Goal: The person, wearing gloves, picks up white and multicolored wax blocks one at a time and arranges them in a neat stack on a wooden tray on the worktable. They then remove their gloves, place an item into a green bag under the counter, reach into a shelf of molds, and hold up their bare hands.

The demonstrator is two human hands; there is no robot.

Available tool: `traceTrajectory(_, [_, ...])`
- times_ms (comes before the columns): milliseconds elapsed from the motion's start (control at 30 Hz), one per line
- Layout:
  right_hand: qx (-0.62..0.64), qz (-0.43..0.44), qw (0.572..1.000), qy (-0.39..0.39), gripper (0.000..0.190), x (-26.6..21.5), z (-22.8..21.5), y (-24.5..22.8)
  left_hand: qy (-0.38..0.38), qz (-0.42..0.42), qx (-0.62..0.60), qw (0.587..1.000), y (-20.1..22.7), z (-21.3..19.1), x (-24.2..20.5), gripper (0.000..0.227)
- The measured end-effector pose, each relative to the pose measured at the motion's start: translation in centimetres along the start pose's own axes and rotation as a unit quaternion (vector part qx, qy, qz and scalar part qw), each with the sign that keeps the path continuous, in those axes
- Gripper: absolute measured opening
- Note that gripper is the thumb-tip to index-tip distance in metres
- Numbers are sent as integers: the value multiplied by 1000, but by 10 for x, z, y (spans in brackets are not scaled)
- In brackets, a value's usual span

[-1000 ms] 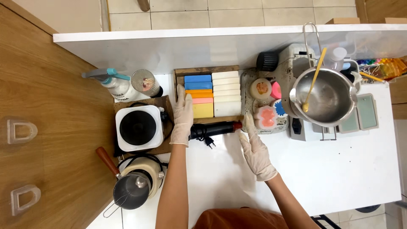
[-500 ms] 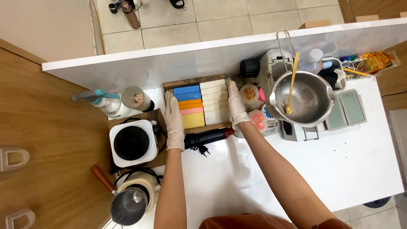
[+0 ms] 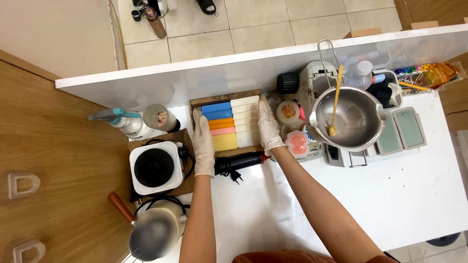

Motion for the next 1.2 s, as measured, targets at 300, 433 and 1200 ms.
traceTrajectory(300, [-150, -132, 979, -39, 64, -98, -3, -92, 17, 177, 16, 984, 33, -1, -42, 63])
traceTrajectory(433, [-101, -158, 978, -92, 62, -144, -15, -86, 9, 215, -6, 977, 44, -8, -106, 61])
traceTrajectory(1200, [39, 49, 997, 38, 29, -290, -239, -36, -238, -193, -238, 922, 28, 61, -377, 60])
Point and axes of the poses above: each hand's wrist, its own x-axis towards the middle knuckle, its own z-axis out of the palm, y = z × x, the point moved 6 cm from there along x, towards the middle knuckle, and after that the axes turned 11 degrees about y, right-handed, at the moved point
